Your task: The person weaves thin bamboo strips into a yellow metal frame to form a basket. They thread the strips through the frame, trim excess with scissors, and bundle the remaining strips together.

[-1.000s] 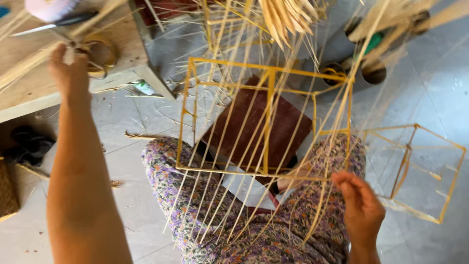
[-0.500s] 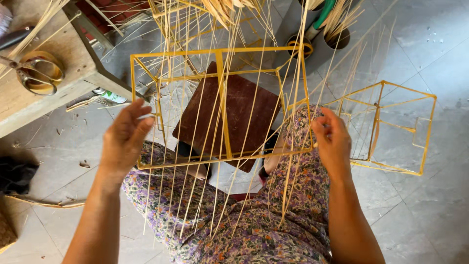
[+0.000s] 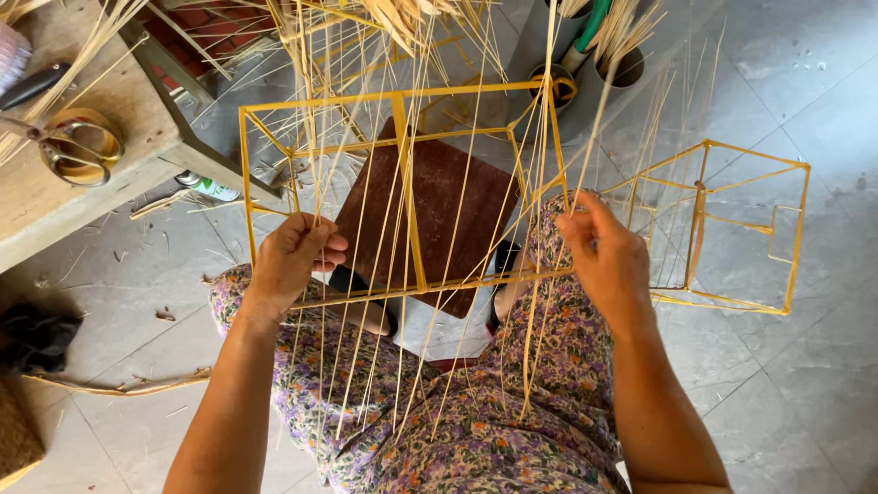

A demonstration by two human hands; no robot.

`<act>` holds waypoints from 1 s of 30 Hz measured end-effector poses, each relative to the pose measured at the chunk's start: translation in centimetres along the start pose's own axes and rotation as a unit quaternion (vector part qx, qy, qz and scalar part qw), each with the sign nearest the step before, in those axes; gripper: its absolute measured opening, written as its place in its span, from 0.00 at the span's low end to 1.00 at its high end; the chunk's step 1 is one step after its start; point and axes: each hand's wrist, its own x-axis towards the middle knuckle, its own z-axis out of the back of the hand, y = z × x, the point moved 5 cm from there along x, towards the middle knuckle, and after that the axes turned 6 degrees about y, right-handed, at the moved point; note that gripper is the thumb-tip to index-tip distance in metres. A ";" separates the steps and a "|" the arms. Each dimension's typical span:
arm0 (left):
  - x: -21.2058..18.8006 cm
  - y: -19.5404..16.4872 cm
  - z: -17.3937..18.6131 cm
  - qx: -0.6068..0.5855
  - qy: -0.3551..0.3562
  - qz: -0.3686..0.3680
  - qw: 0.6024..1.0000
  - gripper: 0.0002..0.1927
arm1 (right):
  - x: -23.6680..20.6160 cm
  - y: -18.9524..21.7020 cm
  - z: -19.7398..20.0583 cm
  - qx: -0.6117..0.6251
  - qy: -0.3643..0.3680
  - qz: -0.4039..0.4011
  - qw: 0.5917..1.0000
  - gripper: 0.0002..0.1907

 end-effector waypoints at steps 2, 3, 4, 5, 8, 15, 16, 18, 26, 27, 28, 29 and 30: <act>0.1 -0.1 0.3 0.045 0.005 -0.023 0.999 0.11 | 0.3 1.4 -0.6 -0.128 0.092 -0.023 0.987 0.37; 0.1 -0.2 0.4 0.068 0.007 -0.035 0.997 0.10 | 1.0 1.8 -1.6 -0.196 0.149 -0.053 0.968 0.42; 0.1 -0.2 0.5 0.053 0.014 -0.035 0.998 0.10 | 1.8 2.0 -2.5 -0.263 0.201 -0.081 0.940 0.47; 0.3 -0.2 0.5 0.039 0.021 -0.038 0.998 0.10 | 2.5 2.6 -3.0 -0.288 0.205 -0.062 0.933 0.49; 0.5 -0.3 0.4 -0.005 0.049 -0.029 0.998 0.10 | 4.4 3.4 -5.1 -0.319 0.223 -0.041 0.920 0.48; 1.2 -0.4 0.4 -0.039 0.088 -0.018 0.995 0.11 | 5.7 2.6 -7.9 0.341 0.174 -0.062 0.922 0.35; 1.5 -0.5 0.3 -0.046 0.088 -0.034 0.994 0.11 | 5.8 2.6 -8.5 0.405 0.161 -0.071 0.897 0.34; 2.3 -0.8 0.0 -0.059 0.088 -0.061 0.992 0.11 | 6.2 3.2 -9.4 0.328 0.154 -0.037 0.931 0.33; 5.8 -3.5 -3.2 -0.040 0.048 -0.061 0.996 0.14 | 12.3 7.0 -17.2 0.203 0.132 -0.026 0.970 0.22; 5.8 -3.9 -3.6 -0.018 0.041 -0.044 0.998 0.15 | 12.5 7.4 -17.9 0.169 0.129 -0.015 0.977 0.22; 5.9 -4.4 -4.0 -0.008 0.031 -0.042 0.999 0.19 | 12.7 7.7 -18.3 0.135 0.123 -0.003 0.983 0.21; 6.1 -5.0 -4.4 0.002 0.021 -0.041 0.999 0.24 | 12.9 8.3 -18.7 0.111 0.108 0.021 0.988 0.21; 6.3 -5.4 -4.8 0.012 0.011 -0.039 0.999 0.28 | 12.8 8.9 -18.9 0.086 0.093 0.044 0.991 0.21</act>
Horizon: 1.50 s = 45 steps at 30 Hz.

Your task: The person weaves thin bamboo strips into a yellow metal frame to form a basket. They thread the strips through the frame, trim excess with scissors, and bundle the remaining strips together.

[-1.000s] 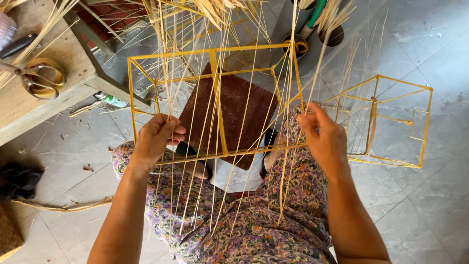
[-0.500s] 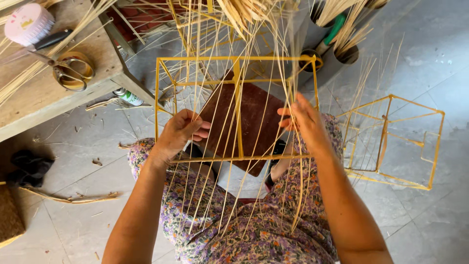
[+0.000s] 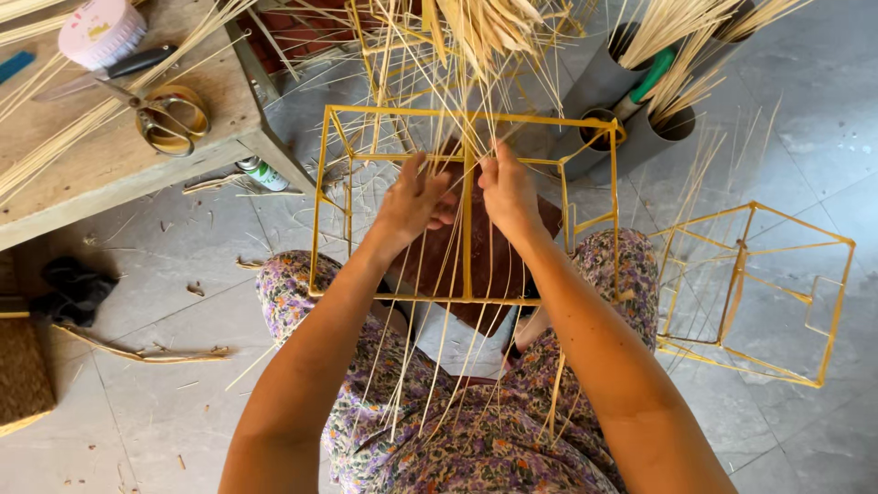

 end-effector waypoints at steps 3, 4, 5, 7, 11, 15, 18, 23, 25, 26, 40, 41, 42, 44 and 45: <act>2.1 -0.7 -1.5 0.103 0.017 0.019 0.994 0.25 | -0.4 1.9 -0.1 -0.098 -0.078 0.139 0.982 0.21; 3.0 -0.8 -1.9 0.150 0.002 0.018 0.989 0.28 | -0.8 2.6 -0.2 -0.132 -0.108 0.196 0.966 0.21; 4.1 -0.7 -2.2 0.197 -0.013 0.017 0.980 0.31 | -0.8 2.3 -0.4 -0.114 -0.085 0.167 0.976 0.20; 6.6 -0.4 -2.6 0.225 -0.039 0.004 0.974 0.35 | -0.8 1.6 -0.9 -0.078 -0.039 0.111 0.990 0.18; 10.6 0.5 -3.8 0.214 -0.100 -0.041 0.971 0.32 | -1.5 1.7 -0.8 -0.059 0.003 0.152 0.987 0.17; 10.6 1.1 -4.4 0.152 -0.117 -0.075 0.979 0.23 | -3.1 2.3 1.4 -0.003 0.054 0.207 0.977 0.19; 9.0 0.3 -4.3 0.216 -0.171 -0.118 0.954 0.21 | -5.0 2.9 4.8 0.008 0.095 0.195 0.976 0.19; 5.2 -0.8 -4.7 0.022 -0.081 -0.038 0.996 0.20 | -10.6 5.5 13.0 0.066 0.113 0.211 0.969 0.14; 2.4 -4.5 -3.5 0.129 -0.126 -0.228 0.957 0.18 | -12.8 6.3 16.3 0.113 0.096 0.169 0.974 0.14; 1.0 -6.0 -2.9 0.159 -0.139 -0.275 0.938 0.18 | -13.9 7.0 17.8 0.129 0.079 0.199 0.968 0.12; -12.6 -19.7 -2.9 0.661 0.051 -0.302 0.685 0.11 | -21.6 12.4 22.3 0.051 -0.074 0.309 0.947 0.13; -13.1 -20.8 -2.8 0.670 0.055 -0.307 0.673 0.10 | -22.0 13.3 22.0 0.021 -0.091 0.334 0.938 0.13; -13.4 -21.5 -2.8 0.673 0.056 -0.315 0.667 0.10 | -22.5 14.1 21.7 -0.010 -0.110 0.358 0.927 0.13; -13.0 -21.4 -5.7 0.678 0.071 -0.318 0.659 0.09 | -22.4 15.8 20.6 -0.117 -0.101 0.424 0.892 0.14; -12.9 -20.4 -7.3 0.679 0.079 -0.319 0.657 0.09 | -22.0 16.1 19.7 -0.166 -0.093 0.446 0.875 0.15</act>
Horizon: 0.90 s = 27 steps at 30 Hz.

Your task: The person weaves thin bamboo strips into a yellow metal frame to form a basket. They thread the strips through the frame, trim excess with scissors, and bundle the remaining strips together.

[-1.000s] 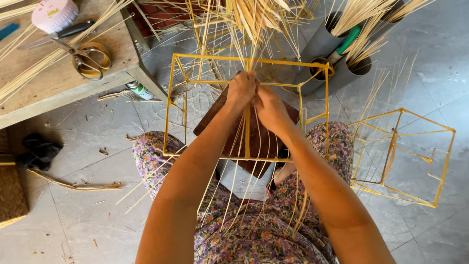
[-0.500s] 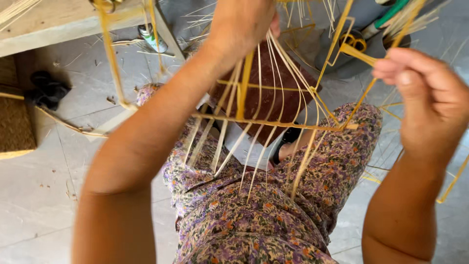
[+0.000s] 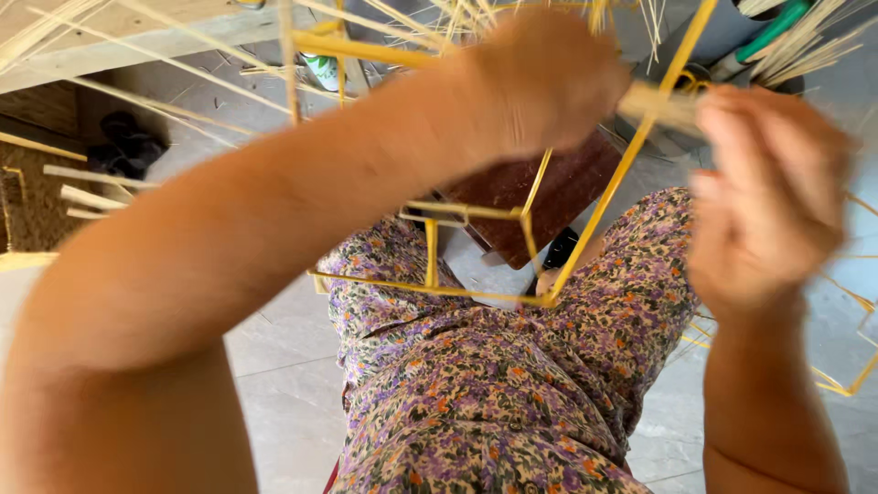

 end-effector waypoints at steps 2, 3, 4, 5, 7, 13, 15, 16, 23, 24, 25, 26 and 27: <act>1.6 -2.1 -3.1 -0.012 0.014 -0.009 1.000 0.08 | 0.3 -0.7 -2.2 -0.015 0.053 -0.013 0.998 0.17; 2.4 -2.9 -4.8 -0.031 0.019 -0.011 0.999 0.08 | 0.0 -1.3 -3.6 -0.001 0.073 -0.036 0.997 0.19; 3.3 -3.4 -6.3 -0.050 0.025 -0.012 0.998 0.09 | -0.6 -1.9 -4.4 -0.028 0.073 -0.052 0.996 0.21; 4.1 -3.7 -7.6 -0.048 0.027 -0.025 0.998 0.09 | -1.4 -2.6 -5.1 -0.055 0.074 -0.067 0.994 0.22; 5.4 -4.5 -9.4 -0.051 0.034 -0.052 0.997 0.08 | -3.4 -4.2 -5.4 -0.025 0.053 -0.114 0.992 0.22; 9.2 -5.8 -11.9 -0.085 0.059 -0.090 0.991 0.07 | -7.6 -6.5 -5.8 -0.048 0.001 -0.181 0.982 0.21; 10.0 -5.8 -13.0 -0.113 0.057 -0.103 0.987 0.09 | -8.5 -6.7 -5.5 -0.112 -0.011 -0.164 0.980 0.21; 10.4 -5.5 -13.6 -0.125 0.055 -0.109 0.985 0.11 | -8.8 -7.0 -5.5 -0.149 -0.014 -0.159 0.976 0.21; 11.1 -3.6 -19.5 -0.174 0.060 -0.052 0.981 0.19 | -12.0 -12.4 -8.9 0.037 0.048 -0.285 0.957 0.21; 11.3 -3.5 -20.4 -0.183 0.060 -0.043 0.980 0.19 | -12.6 -13.3 -9.5 0.082 0.025 -0.319 0.944 0.21; 11.4 -3.3 -21.3 -0.191 0.059 -0.031 0.979 0.20 | -13.1 -14.2 -10.3 0.128 0.003 -0.352 0.927 0.22; 11.7 -3.1 -21.9 -0.190 0.039 -0.027 0.981 0.19 | -13.5 -15.1 -11.1 0.173 -0.021 -0.383 0.907 0.23; 12.1 -2.9 -22.5 -0.189 0.020 -0.025 0.981 0.19 | -13.7 -15.5 -11.6 0.141 -0.004 -0.369 0.919 0.20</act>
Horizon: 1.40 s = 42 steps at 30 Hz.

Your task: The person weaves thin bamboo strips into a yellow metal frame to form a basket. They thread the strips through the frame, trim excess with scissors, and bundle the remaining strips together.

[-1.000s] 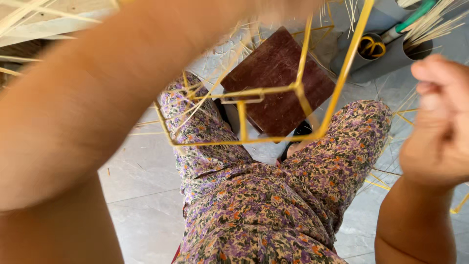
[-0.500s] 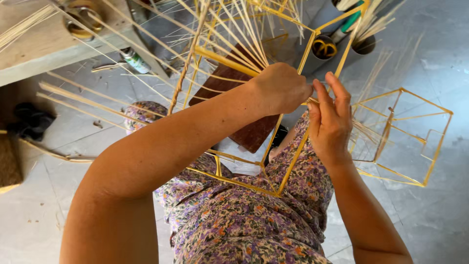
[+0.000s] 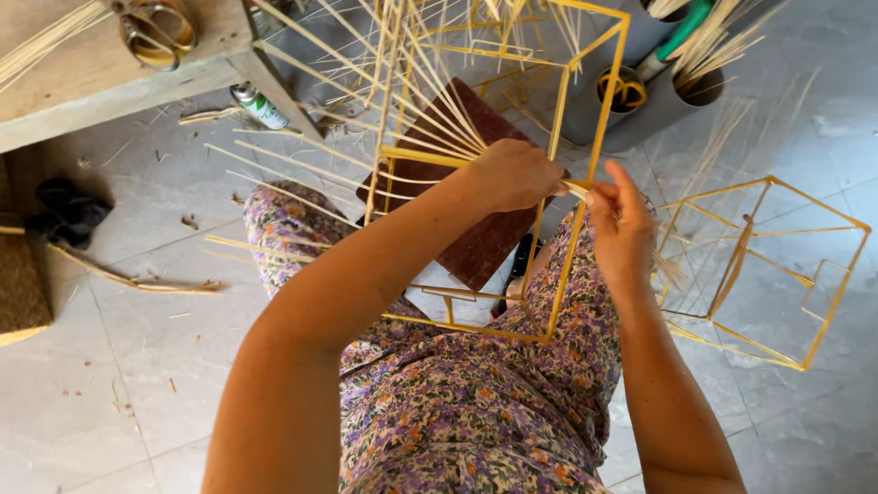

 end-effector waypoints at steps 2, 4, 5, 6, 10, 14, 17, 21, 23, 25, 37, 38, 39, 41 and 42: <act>0.5 0.5 -1.2 0.007 -0.012 0.010 1.000 0.19 | 0.4 -1.2 -0.1 -0.074 0.013 0.032 0.997 0.14; 1.0 1.3 -2.0 0.022 -0.002 0.031 0.999 0.19 | 0.6 -2.5 -0.5 -0.075 0.023 0.036 0.996 0.14; 1.1 1.3 -2.0 0.034 -0.034 0.019 0.999 0.20 | 0.7 -3.3 -0.6 -0.076 0.026 0.037 0.996 0.14; 1.1 1.2 -2.0 0.043 -0.064 0.008 0.997 0.21 | 1.1 -4.7 -0.7 0.008 0.047 -0.021 0.999 0.15; 0.0 -0.8 -0.5 0.171 -0.323 -0.024 0.931 0.20 | 1.9 -8.8 -0.9 0.204 0.116 -0.162 0.959 0.17; 1.1 -0.9 -1.8 0.131 -0.187 -0.005 0.974 0.15 | 2.5 -10.6 -0.4 0.213 0.154 -0.187 0.947 0.18; 1.4 0.2 -3.5 0.043 -0.016 0.025 0.999 0.12 | 2.7 -11.1 -0.9 0.298 0.147 -0.220 0.917 0.19; 0.3 0.2 -2.2 0.083 -0.122 0.028 0.989 0.07 | 3.1 -11.1 -1.8 0.364 0.172 -0.245 0.882 0.19; -1.0 -0.2 -0.7 0.109 -0.167 0.045 0.979 0.08 | 3.3 -11.2 -1.9 0.318 0.166 -0.246 0.900 0.19; -2.9 -0.7 1.6 0.120 -0.219 0.100 0.963 0.17 | 3.2 -11.5 -2.0 0.324 0.164 -0.256 0.896 0.19; -45.2 21.1 12.1 -0.352 -0.673 0.180 0.625 0.12 | 4.0 -13.2 -3.8 0.295 0.165 -0.277 0.899 0.17; -48.5 24.0 10.4 -0.354 -0.704 0.227 0.572 0.11 | 4.2 -13.3 -4.2 0.297 0.174 -0.275 0.897 0.17; -51.0 27.1 8.2 -0.347 -0.716 0.274 0.540 0.10 | 4.6 -13.5 -4.5 0.291 0.178 -0.281 0.897 0.17; -54.4 32.2 2.3 -0.353 -0.707 0.360 0.496 0.10 | 5.1 -14.0 -4.7 0.276 0.187 -0.301 0.894 0.17; -55.4 34.7 -1.1 -0.362 -0.689 0.396 0.487 0.10 | 5.3 -14.4 -5.3 0.272 0.194 -0.311 0.889 0.19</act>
